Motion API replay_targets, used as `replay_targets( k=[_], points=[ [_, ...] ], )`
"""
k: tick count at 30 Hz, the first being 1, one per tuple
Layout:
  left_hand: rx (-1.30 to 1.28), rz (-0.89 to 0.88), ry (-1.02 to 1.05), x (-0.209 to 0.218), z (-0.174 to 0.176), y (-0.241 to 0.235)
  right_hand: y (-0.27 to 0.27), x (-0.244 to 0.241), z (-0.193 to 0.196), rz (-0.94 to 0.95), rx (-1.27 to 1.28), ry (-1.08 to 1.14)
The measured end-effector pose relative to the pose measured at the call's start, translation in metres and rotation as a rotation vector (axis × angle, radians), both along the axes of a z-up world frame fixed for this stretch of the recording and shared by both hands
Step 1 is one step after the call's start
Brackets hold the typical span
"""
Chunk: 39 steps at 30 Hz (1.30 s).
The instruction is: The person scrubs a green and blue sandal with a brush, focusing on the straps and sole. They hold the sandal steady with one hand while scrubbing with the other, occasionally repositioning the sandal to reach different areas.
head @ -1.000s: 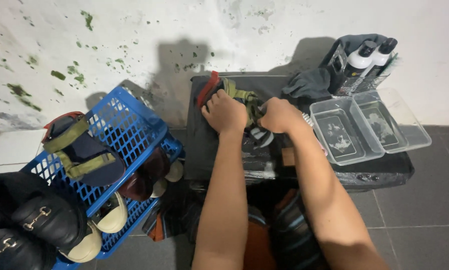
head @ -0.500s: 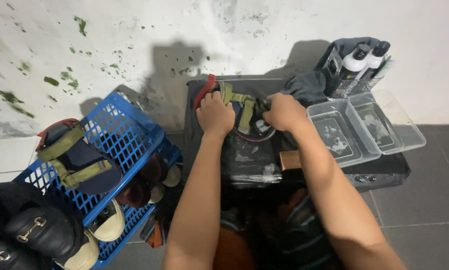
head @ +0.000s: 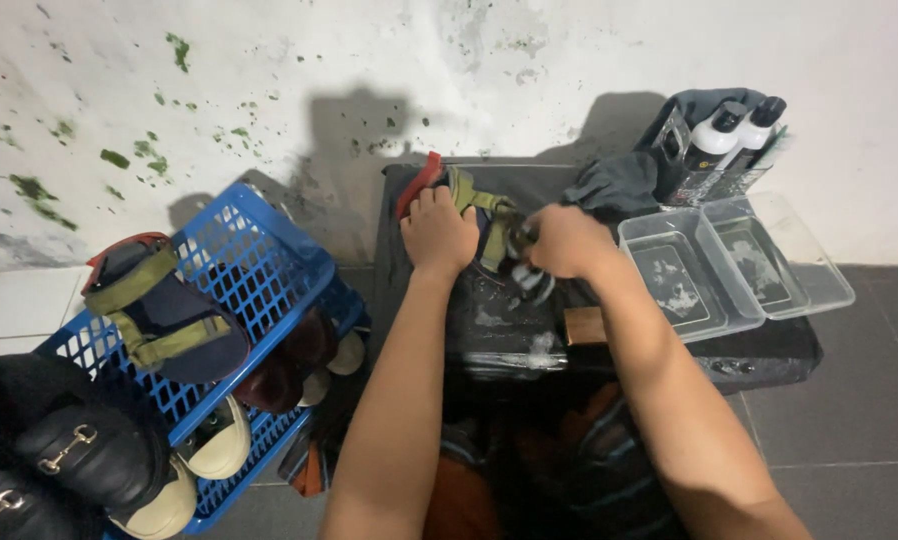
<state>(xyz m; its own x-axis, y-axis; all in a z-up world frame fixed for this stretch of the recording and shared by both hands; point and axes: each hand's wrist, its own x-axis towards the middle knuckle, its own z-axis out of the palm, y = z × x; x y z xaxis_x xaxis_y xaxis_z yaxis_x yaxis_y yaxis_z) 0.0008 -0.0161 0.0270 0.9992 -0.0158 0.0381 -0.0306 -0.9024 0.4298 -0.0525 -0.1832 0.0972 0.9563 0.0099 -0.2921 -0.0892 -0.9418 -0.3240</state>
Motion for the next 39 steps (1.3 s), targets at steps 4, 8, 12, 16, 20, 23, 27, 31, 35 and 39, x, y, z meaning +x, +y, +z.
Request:
replay_targets(
  k=[4,8,12,16,20,23,27,31,35,39],
  points=[
    [-0.001,0.008,0.002,0.0,-0.002,-0.001,-0.011,0.007,-0.008,-0.022,0.058,-0.096],
    [0.005,0.003,-0.008,0.003,-0.004,0.0,-0.002,-0.004,0.002,0.051,0.067,0.042],
    [0.01,0.002,-0.024,0.003,-0.006,-0.001,-0.009,0.002,0.004,-0.036,0.046,-0.022],
    [-0.012,0.004,-0.025,0.002,0.001,-0.002,-0.002,0.005,-0.017,0.062,-0.034,0.047],
    [-0.006,-0.017,0.005,-0.002,0.0,-0.001,-0.004,0.004,-0.015,0.038,0.029,0.026],
    [-0.012,-0.022,0.016,-0.004,0.003,0.0,0.0,0.004,-0.012,0.012,0.011,-0.031],
    [-0.011,-0.035,0.033,0.001,-0.002,0.001,0.006,-0.005,-0.013,0.079,0.066,0.062],
    [-0.021,-0.039,0.03,-0.002,0.001,0.001,0.002,0.0,-0.004,-0.023,0.047,-0.032],
    [-0.007,-0.036,0.016,0.0,0.003,0.001,0.009,-0.009,0.008,0.044,0.05,0.0],
    [-0.028,-0.047,0.01,0.001,-0.003,0.003,0.003,-0.001,-0.003,0.003,-0.001,-0.032]
  ],
)
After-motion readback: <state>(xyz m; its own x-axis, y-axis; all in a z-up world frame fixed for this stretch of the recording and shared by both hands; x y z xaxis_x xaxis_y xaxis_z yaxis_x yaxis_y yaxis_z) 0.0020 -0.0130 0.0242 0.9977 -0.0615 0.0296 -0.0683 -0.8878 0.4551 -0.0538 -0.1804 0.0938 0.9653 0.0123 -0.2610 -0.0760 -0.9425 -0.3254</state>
